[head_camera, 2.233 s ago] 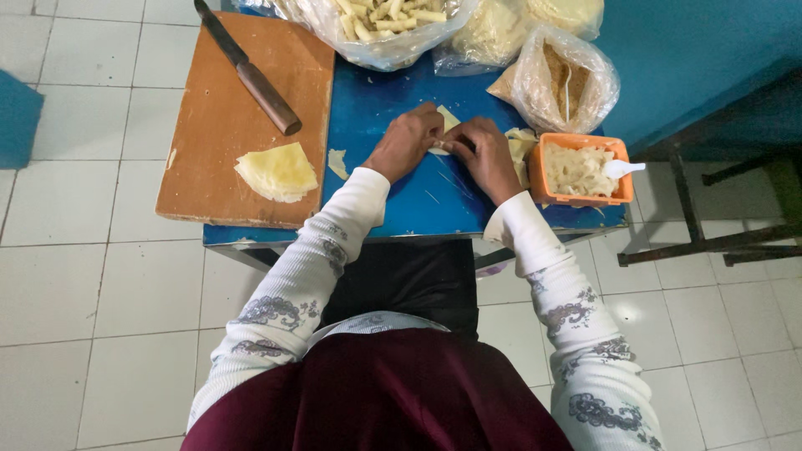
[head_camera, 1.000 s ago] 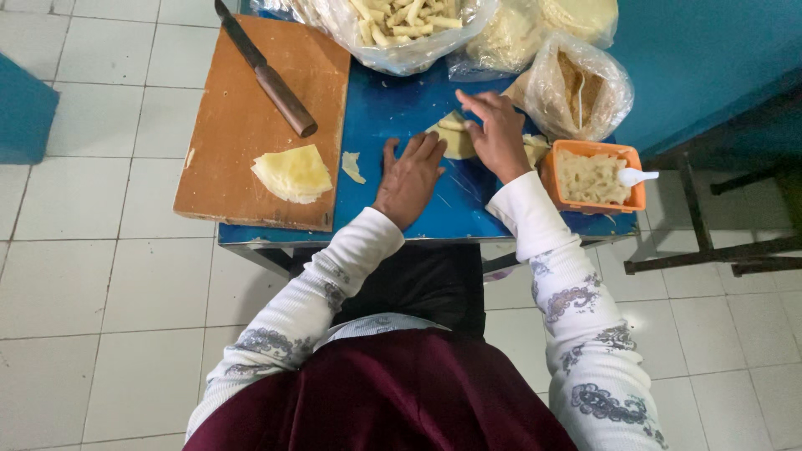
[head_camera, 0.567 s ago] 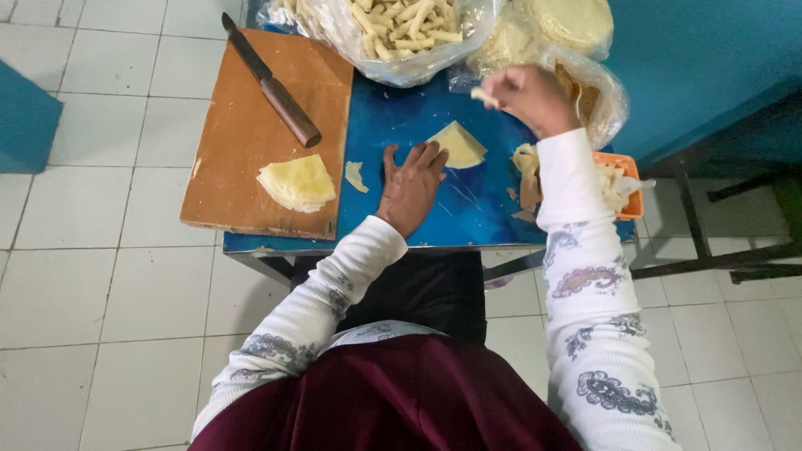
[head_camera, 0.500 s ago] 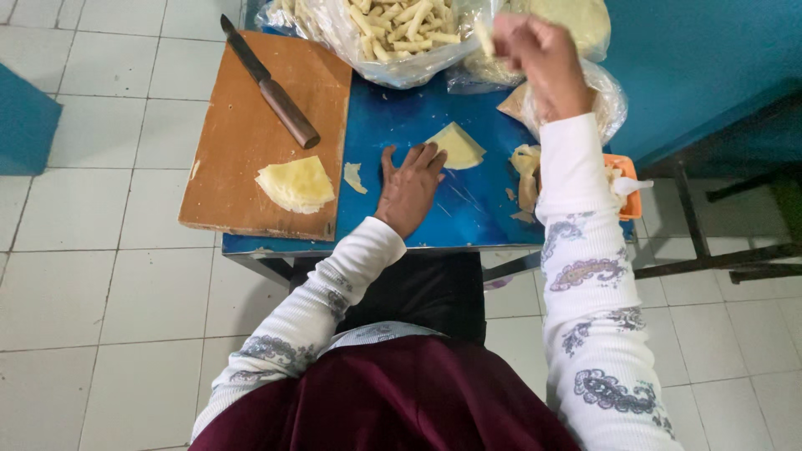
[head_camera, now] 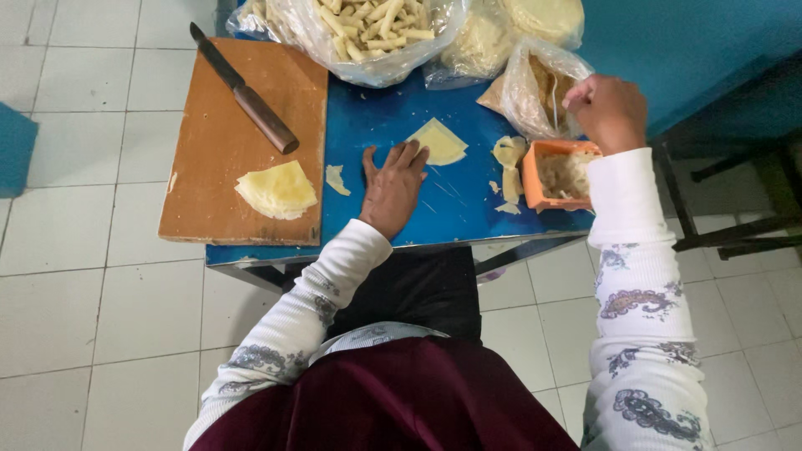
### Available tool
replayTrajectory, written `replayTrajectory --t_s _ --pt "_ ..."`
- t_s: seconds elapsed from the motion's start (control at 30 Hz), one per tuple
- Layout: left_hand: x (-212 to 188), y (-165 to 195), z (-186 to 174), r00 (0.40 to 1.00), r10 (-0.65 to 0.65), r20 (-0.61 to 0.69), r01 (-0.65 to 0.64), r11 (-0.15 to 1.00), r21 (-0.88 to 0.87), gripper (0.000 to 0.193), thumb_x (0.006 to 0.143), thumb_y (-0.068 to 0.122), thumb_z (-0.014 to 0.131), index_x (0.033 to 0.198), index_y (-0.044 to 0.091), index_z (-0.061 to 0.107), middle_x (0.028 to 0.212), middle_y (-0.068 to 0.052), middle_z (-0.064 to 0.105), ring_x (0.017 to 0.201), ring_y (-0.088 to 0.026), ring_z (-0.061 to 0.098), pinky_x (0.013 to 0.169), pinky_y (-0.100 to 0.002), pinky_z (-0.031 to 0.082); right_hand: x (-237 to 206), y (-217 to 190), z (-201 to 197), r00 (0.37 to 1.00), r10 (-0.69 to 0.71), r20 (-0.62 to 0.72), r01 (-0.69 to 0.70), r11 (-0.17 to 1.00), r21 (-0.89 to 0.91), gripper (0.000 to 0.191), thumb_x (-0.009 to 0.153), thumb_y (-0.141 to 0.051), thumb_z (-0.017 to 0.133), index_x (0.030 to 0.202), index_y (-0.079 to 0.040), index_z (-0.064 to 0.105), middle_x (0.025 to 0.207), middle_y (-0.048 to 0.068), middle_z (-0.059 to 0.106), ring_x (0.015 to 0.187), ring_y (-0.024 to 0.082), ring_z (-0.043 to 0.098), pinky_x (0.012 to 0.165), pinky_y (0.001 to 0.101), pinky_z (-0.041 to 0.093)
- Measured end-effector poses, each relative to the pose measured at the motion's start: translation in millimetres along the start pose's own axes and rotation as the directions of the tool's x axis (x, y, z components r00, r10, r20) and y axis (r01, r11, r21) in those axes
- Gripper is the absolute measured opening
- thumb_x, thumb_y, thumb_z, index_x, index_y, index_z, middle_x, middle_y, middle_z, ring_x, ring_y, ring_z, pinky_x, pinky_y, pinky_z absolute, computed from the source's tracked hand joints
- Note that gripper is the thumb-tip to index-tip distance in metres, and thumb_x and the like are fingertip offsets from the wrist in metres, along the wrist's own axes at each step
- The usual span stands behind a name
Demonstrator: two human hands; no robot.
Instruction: The person sits at a blue table and folds thin pastry sheets around a scoop of filling taken from an orange container, using a spoon to transfer the filling. The folded pieces are stacked in a pile on the table as they are finished.
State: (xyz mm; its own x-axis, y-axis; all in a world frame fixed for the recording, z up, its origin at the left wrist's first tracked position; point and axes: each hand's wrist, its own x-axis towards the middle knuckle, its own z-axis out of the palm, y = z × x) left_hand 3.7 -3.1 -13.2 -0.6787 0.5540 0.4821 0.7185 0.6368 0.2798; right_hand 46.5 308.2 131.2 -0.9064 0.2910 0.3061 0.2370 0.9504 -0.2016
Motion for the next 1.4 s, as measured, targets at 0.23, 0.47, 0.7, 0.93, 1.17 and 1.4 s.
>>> replayTrajectory --t_s 0.23,0.47,0.7,0.93,1.17,1.4 --pt "0 -1 -1 1.000 0.002 0.014 -0.001 1.000 -0.014 0.045 0.096 0.022 0.064 0.139 0.012 0.058 0.142 -0.005 0.052 0.135 -0.020 0.047 0.112 -0.067 0.026 4 -19 32 0.989 0.141 -0.049 -0.149 0.955 -0.258 0.028 0.088 -0.034 0.079 0.093 -0.007 0.080 0.094 0.022 0.075 0.087 0.043 0.070 0.076 0.0502 0.055" --pt "-2 -3 -2 0.999 -0.005 0.033 0.006 0.999 -0.040 0.045 0.097 0.020 0.065 0.140 0.012 0.058 0.143 -0.005 0.052 0.137 -0.019 0.046 0.113 -0.067 0.024 3 2 12 0.994 0.025 -0.109 -0.056 0.956 -0.286 0.015 0.093 -0.022 0.074 0.097 -0.009 0.081 0.096 0.020 0.075 0.088 0.041 0.071 0.075 0.0498 0.055" --pt "-2 -3 -1 1.000 0.006 0.024 -0.005 1.000 -0.016 0.045 0.097 0.021 0.064 0.141 0.012 0.058 0.144 -0.006 0.051 0.137 -0.020 0.046 0.112 -0.068 0.023 -25 1 25 0.958 -0.146 -0.246 0.046 0.928 -0.371 0.013 0.090 -0.017 0.075 0.100 -0.019 0.084 0.090 0.011 0.077 0.087 0.033 0.068 0.078 0.0500 0.044" --pt "-2 -2 -5 0.999 -0.004 0.037 0.006 0.999 -0.040 0.044 0.098 0.021 0.063 0.140 0.012 0.058 0.145 -0.006 0.052 0.137 -0.020 0.047 0.113 -0.068 0.023 -21 12 38 0.991 -0.009 -0.137 -0.002 0.997 -0.077 0.014 0.093 -0.014 0.075 0.104 -0.016 0.083 0.096 0.007 0.078 0.085 0.028 0.070 0.080 0.0465 0.045" --pt "0 -3 -5 0.999 -0.035 0.035 0.039 0.994 -0.106 0.040 0.097 0.018 0.064 0.137 0.013 0.061 0.142 -0.005 0.054 0.134 -0.021 0.048 0.112 -0.065 0.024 -27 39 21 0.989 0.147 0.009 -0.139 0.911 0.389 0.020 0.097 -0.012 0.073 0.116 -0.007 0.078 0.092 0.008 0.076 0.077 0.012 0.070 0.068 0.0288 0.052" --pt "17 -14 3 0.962 -0.262 -0.076 0.218 0.907 -0.359 0.033 0.090 0.012 0.074 0.117 -0.002 0.061 0.120 -0.019 0.051 0.112 -0.037 0.050 0.099 -0.047 0.043 -31 26 20 0.992 0.023 0.124 -0.083 0.857 0.509 0.024 0.099 -0.015 0.071 0.122 -0.007 0.075 0.097 0.004 0.076 0.080 0.005 0.066 0.072 0.0233 0.051"
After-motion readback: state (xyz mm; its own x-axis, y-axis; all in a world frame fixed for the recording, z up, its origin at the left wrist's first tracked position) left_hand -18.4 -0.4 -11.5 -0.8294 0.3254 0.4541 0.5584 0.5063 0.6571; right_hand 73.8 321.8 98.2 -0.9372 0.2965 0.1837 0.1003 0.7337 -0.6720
